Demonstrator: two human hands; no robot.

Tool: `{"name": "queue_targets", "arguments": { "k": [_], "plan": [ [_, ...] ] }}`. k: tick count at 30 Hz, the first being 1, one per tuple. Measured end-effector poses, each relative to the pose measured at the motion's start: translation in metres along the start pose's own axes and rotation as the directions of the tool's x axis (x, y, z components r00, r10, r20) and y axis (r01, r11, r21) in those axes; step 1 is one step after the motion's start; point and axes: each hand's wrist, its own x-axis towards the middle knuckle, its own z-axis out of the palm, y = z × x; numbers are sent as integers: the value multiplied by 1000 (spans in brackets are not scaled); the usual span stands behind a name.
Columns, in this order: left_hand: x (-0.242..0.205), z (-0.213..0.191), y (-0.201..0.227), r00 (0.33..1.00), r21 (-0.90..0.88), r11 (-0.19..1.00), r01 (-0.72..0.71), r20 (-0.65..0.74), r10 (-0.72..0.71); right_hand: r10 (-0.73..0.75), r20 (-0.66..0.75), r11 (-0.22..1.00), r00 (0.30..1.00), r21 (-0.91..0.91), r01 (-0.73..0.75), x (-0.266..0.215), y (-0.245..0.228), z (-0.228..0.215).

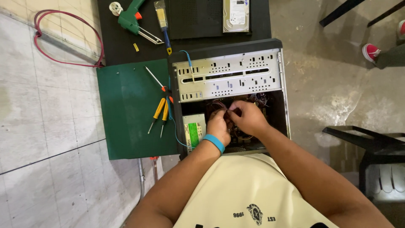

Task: The person works on the internal components of an open electronic device, connecting wires and handling a small green circuit board. They use a screwdriver to tighten screws on a metal bracket and manipulate various internal cables.

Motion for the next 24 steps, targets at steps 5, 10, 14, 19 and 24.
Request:
{"name": "queue_targets", "arguments": {
  "k": [5,10,14,19,24],
  "plan": [
    [-40,6,19,997,40,997,-67,-43,69,-401,-27,851,916,-382,361,-5,21,9],
    [-56,11,23,994,-9,995,-101,-43,101,-627,-19,618,779,-621,482,-8,40,14],
    [-40,3,16,986,149,979,-141,-65,152,-593,-32,698,804,-518,494,-13,33,12],
    [-56,12,21,990,126,985,-116,-61,125,-131,-197,986,972,-124,108,12,36,4],
    [-70,13,31,994,187,977,-103,-22,109,114,62,975,992,186,-124,19,18,-1]
  ]
}}
